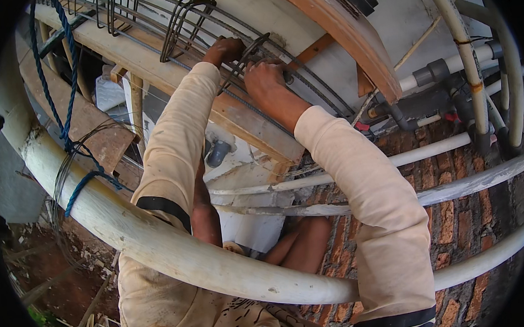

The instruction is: The person secures metal rebar ties to a concrete formwork structure using pliers. They repeatedly reach up, twist the ties around the rebar grid, and cut the excess wire while working on a scaffold at a construction site.

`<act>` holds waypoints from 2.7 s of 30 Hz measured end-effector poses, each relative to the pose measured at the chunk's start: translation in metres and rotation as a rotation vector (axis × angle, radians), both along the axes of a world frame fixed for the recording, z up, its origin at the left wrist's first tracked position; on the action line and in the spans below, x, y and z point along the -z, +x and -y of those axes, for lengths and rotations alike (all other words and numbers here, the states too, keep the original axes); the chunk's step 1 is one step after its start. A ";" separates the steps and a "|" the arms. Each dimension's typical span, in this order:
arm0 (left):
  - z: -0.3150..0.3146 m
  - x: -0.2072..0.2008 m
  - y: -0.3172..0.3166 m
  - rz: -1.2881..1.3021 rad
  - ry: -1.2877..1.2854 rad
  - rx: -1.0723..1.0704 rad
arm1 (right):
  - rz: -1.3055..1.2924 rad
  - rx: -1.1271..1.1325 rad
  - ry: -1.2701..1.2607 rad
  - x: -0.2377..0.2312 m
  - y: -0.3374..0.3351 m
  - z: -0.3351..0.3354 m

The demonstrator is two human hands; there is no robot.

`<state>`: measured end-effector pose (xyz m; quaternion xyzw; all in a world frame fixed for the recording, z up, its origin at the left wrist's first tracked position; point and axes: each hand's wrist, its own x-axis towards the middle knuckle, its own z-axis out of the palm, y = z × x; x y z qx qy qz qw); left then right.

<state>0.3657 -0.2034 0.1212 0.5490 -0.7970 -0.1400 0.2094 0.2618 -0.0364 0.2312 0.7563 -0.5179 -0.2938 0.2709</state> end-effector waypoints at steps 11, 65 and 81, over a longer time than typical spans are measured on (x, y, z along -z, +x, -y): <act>0.002 0.008 -0.004 -0.055 0.018 -0.089 | -0.111 0.073 -0.050 0.003 0.000 -0.018; 0.010 0.012 0.001 -0.015 -0.090 0.095 | -0.273 -0.284 -0.103 -0.007 -0.026 -0.003; 0.008 0.007 0.000 0.002 -0.021 0.055 | -0.045 -0.422 -0.111 -0.032 -0.026 -0.005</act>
